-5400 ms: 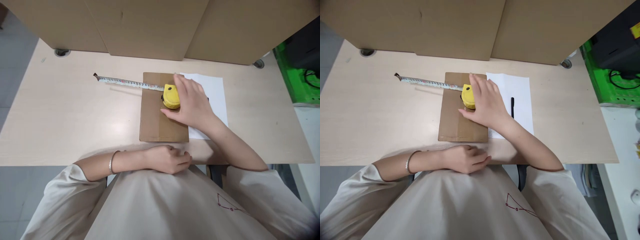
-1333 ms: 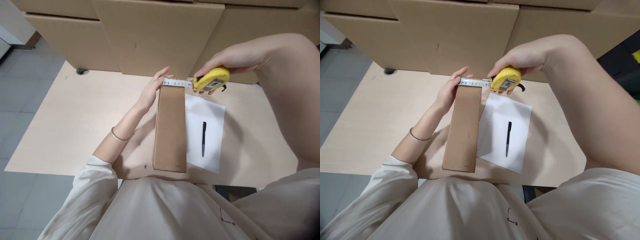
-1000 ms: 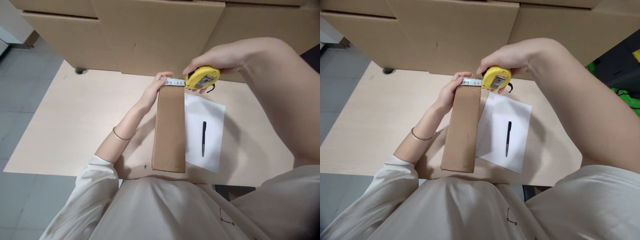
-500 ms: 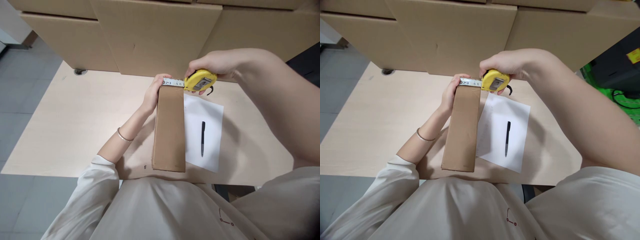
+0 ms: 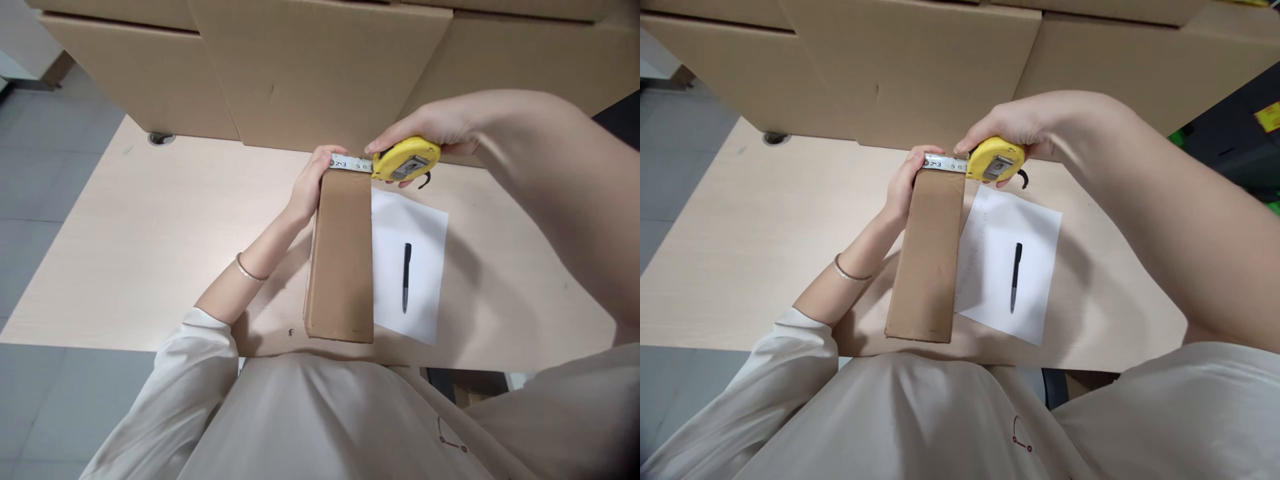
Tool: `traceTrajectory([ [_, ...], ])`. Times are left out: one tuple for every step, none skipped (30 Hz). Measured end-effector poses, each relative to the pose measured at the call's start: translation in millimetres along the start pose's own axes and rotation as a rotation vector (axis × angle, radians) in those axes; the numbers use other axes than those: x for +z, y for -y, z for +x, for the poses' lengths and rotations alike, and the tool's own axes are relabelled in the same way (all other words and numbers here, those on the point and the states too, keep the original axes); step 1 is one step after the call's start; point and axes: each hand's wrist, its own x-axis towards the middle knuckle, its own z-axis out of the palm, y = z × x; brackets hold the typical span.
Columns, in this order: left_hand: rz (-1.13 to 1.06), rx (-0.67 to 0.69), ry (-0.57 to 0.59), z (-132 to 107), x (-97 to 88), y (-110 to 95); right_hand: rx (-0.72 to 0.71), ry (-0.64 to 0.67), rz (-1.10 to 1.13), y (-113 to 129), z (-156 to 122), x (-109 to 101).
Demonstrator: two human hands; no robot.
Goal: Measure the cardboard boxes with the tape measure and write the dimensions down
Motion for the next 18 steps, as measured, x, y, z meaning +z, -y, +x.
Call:
traceTrajectory([
  [0.009, 0.003, -0.001, 0.1, -0.2, -0.8, 0.007, 0.0, 0.009, 0.1, 0.9, -0.5],
  [0.019, 0.006, -0.002, 0.2, -0.4, -1.4, 0.016, 0.009, 0.012, 0.3, 2.3, -0.9],
  [0.028, 0.008, -0.005, 0.3, -0.6, -1.6, 0.024, 0.012, 0.012, 0.5, 4.1, -1.2],
  [0.037, 0.011, -0.007, 0.5, -0.8, -1.4, 0.031, 0.008, 0.013, 0.7, 6.1, -1.4],
  [0.043, 0.015, -0.006, 0.6, -1.0, -1.0, 0.035, -0.003, 0.013, 0.9, 7.8, -1.4],
  [0.047, 0.02, -0.005, 0.8, -1.1, -0.3, 0.037, -0.013, 0.009, 1.2, 9.1, -1.2],
  [0.049, 0.025, -0.006, 0.9, -1.3, 0.3, 0.038, -0.015, 0.001, 1.4, 9.6, -0.9],
  [0.051, 0.03, -0.007, 1.0, -1.3, 0.9, 0.034, -0.016, -0.01, 1.5, 9.3, -0.5],
  [0.053, 0.032, -0.008, 1.2, -1.3, 1.2, 0.029, -0.014, -0.025, 1.5, 8.2, -0.1],
  [0.054, 0.032, -0.01, 1.3, -1.2, 1.4, 0.02, -0.014, -0.038, 1.1, 6.4, 0.3],
  [0.053, 0.029, -0.011, 1.4, -1.1, 1.2, 0.005, -0.012, -0.048, 0.4, 4.3, 0.5],
  [0.051, 0.024, -0.011, 1.4, -0.8, 0.8, -0.019, -0.016, -0.047, -0.6, 2.2, 0.6],
  [0.046, 0.019, -0.009, 1.3, -0.5, 0.3, -0.043, -0.029, -0.031, -1.9, 0.5, 0.4],
  [0.041, 0.014, -0.006, 1.1, -0.1, -0.4, -0.06, -0.049, -0.003, -3.3, -0.5, 0.0],
  [0.034, 0.011, -0.005, 0.8, 0.3, -1.0, -0.068, -0.068, 0.033, -4.6, -0.7, -0.7],
  [0.029, 0.008, -0.003, 0.4, 0.7, -1.6, -0.063, -0.088, 0.069, -5.8, -0.1, -1.5],
  [0.024, 0.006, -0.002, -0.1, 1.0, -2.1, -0.046, -0.105, 0.103, -6.7, 1.2, -2.2],
  [0.021, 0.004, -0.002, -0.7, 1.3, -2.5, -0.026, -0.122, 0.126, -7.1, 2.7, -2.9],
])
